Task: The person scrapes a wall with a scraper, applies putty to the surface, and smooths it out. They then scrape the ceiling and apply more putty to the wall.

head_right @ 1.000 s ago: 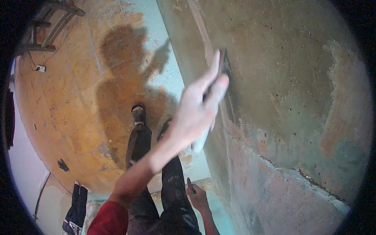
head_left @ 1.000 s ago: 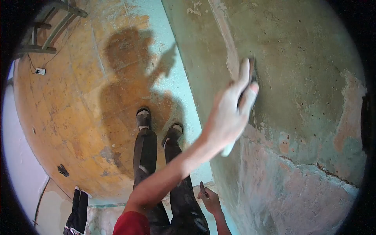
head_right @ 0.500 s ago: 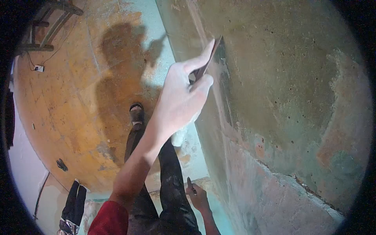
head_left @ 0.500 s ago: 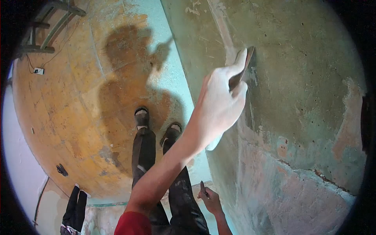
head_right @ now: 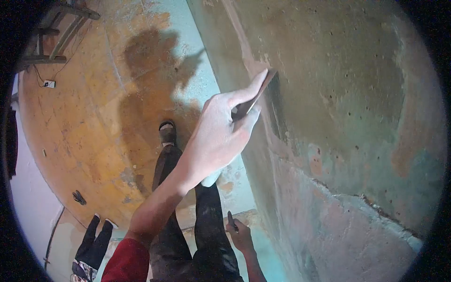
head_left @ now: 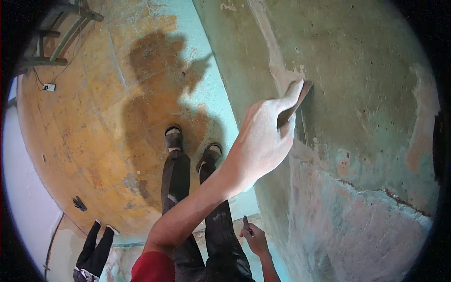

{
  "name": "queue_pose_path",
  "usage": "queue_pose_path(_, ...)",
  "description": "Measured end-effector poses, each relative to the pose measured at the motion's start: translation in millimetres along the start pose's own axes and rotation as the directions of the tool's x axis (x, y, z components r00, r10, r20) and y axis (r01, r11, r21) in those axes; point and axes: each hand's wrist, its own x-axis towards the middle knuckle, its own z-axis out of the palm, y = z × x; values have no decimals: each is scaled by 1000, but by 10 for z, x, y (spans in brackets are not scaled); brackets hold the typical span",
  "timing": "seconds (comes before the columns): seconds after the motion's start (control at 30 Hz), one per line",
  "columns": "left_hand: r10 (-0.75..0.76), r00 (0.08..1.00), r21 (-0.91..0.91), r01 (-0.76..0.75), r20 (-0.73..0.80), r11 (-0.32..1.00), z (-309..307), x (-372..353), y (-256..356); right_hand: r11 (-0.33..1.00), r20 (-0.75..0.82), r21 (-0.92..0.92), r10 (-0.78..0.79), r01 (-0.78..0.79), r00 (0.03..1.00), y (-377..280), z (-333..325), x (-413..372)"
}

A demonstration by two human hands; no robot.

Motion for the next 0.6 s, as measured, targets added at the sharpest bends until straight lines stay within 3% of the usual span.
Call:
queue_pose_path(0.07,63,997,11,-63,-53,998,52,56,-75,1000,9,-16,9,-8,1000,49,16,9)
queue_pose_path(0.13,-75,993,12,77,-87,997,60,107,4,999,-8,-46,3,-3,1000,-1,19,20)
queue_pose_path(0.17,-12,991,34,16,-134,999,22,194,-5,998,-8,2,-59,59,998,67,42,-1)
queue_pose_path(0.27,-60,989,9,61,-133,998,-5,226,122,999,16,-32,-27,27,1000,157,40,-26)
queue_pose_path(0.3,254,958,140,-235,-134,962,77,144,38,999,17,-28,-36,37,999,113,52,-14)
queue_pose_path(0.33,122,991,-38,-124,-53,992,189,-64,2,999,12,-28,-27,27,1000,63,48,-11)
queue_pose_path(0.4,70,994,-35,-73,-86,997,178,-20,73,999,-6,-37,5,-5,1000,33,-1,-39)
queue_pose_path(0.5,-178,981,-120,169,-72,978,-51,221,333,999,5,-27,-33,33,999,162,-21,-33)
queue_pose_path(0.53,-180,980,-123,170,-80,978,16,128,244,999,9,-34,-32,33,999,187,-26,-40)
queue_pose_path(0.57,62,994,-16,-64,-92,998,163,-1,62,998,-2,-46,-31,31,1000,196,-17,-24)
queue_pose_path(0.6,301,951,91,-293,-78,952,253,-63,-90,998,-14,-59,-29,28,999,190,-17,-14)
